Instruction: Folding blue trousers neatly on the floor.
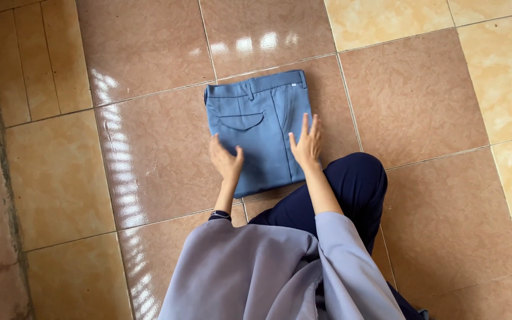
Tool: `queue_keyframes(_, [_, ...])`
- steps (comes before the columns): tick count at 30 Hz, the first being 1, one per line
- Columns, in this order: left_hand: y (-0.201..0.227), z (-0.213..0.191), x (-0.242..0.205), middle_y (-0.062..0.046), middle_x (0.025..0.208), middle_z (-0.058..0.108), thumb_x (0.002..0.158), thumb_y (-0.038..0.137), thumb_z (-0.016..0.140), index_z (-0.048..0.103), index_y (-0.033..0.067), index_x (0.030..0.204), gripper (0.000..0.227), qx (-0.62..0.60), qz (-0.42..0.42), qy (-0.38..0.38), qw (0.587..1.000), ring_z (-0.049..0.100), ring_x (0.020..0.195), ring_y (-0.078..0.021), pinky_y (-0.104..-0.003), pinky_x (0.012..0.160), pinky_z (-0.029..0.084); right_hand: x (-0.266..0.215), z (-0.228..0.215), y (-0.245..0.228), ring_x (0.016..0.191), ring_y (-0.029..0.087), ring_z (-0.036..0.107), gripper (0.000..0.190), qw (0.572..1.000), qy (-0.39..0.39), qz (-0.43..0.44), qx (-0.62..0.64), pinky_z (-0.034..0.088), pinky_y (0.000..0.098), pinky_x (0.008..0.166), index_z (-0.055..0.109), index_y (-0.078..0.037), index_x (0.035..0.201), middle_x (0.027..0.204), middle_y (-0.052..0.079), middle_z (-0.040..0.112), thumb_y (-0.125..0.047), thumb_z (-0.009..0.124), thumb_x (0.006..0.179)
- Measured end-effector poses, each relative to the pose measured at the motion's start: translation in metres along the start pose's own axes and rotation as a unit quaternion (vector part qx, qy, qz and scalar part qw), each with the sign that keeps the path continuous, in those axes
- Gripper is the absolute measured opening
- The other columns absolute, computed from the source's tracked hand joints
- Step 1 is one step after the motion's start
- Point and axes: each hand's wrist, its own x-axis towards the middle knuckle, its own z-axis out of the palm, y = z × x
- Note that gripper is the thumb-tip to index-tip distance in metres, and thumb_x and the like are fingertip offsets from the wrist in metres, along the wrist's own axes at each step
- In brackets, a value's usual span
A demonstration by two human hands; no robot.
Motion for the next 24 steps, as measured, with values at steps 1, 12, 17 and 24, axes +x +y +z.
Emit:
queue_keyframes(1, [0.010, 0.000, 0.001, -0.024, 0.143, 0.053, 0.069, 0.015, 0.079, 0.045, -0.0016, 0.148, 0.088, 0.000, -0.001, 0.001, 1.000, 0.049, 0.135, -0.0394, -0.049, 0.116, 0.035, -0.003, 0.000, -0.004, 0.141, 0.056, 0.037, 0.078, 1.000, -0.001, -0.001, 0.000, 0.034, 0.0648, 0.113, 0.036, -0.001, 0.159, 0.152, 0.037, 0.035, -0.028, 0.071, 0.095])
queue_keyframes(12, [0.034, 0.036, -0.016, -0.024, 0.169, 0.016, 0.098, 0.072, 0.034, 0.023, 0.0194, 0.165, 0.086, 0.162, 0.046, -0.403, 0.900, 0.006, 0.159, -0.0362, -0.065, 0.123, -0.005, -0.003, 0.034, 0.021, 0.156, 0.041, 0.021, 0.073, 0.940, -0.329, 0.037, -0.083, 0.029, 0.0612, 0.119, 0.012, -0.035, 0.167, 0.170, 0.017, 0.019, -0.063, 0.035, 0.104])
queue_keyframes(17, [0.025, 0.048, -0.021, -0.022, 0.170, 0.011, 0.096, 0.076, 0.031, 0.019, 0.0229, 0.165, 0.088, 0.172, 0.045, -0.407, 0.896, 0.004, 0.159, -0.0340, -0.066, 0.122, -0.007, -0.005, 0.033, 0.020, 0.154, 0.042, 0.026, 0.072, 0.946, -0.315, 0.033, -0.071, 0.032, 0.0627, 0.117, 0.016, -0.033, 0.166, 0.169, 0.019, 0.023, -0.061, 0.039, 0.103])
queue_keyframes(24, [0.024, 0.050, -0.021, -0.021, 0.170, 0.012, 0.095, 0.076, 0.032, 0.019, 0.0238, 0.165, 0.088, 0.182, 0.042, -0.410, 0.893, 0.004, 0.159, -0.0332, -0.066, 0.122, -0.007, -0.006, 0.019, 0.013, 0.152, 0.043, 0.030, 0.071, 0.951, -0.305, 0.031, -0.051, 0.035, 0.0620, 0.116, 0.023, -0.027, 0.166, 0.166, 0.023, 0.029, -0.055, 0.043, 0.104])
